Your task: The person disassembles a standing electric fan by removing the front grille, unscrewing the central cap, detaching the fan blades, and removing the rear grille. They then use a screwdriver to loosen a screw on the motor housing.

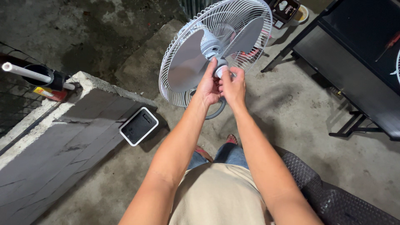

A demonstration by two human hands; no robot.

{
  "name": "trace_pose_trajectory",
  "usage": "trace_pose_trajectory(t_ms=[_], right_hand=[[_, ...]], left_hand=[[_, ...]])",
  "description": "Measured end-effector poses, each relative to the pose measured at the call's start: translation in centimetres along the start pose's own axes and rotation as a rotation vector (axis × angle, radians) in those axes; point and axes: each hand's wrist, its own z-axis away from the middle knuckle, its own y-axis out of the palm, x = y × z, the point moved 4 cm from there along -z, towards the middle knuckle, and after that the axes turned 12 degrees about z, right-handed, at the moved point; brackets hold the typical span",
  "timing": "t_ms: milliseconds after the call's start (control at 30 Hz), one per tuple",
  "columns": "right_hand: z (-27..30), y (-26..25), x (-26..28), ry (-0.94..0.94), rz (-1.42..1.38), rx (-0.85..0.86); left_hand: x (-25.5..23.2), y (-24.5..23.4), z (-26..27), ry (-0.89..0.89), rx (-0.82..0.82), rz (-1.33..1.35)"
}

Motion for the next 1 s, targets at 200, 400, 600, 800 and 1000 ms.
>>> trace_pose_trajectory(t_ms=[200, 400, 600, 800, 1000], right_hand=[[-0.1, 0.7, -1.1, -0.362, 0.096, -0.055], [-0.4, 0.2, -1.3, 0.005, 0.036, 0.035], [-0.5, 0.2, -1.2, 0.098, -0.027, 0.156], [-0.3, -0.1, -1.0, 0.044, 0.000, 0.009], [0.6, 0.3, -0.1, -0.343, 0.195, -0.108]], left_hand=[[0.1, 1.4, 1.2, -0.030, 0.058, 0.074], [0.0, -0.3, 0.0, 0.019, -0.045, -0.048], [0.2, -0.4, 0.2, 0.011, 0.007, -0.026], [0.1, -0.1, 0.2, 0.002, -0.058, -0.026], [0.2, 0.8, 0.7, -0.033, 0.067, 0.070]])
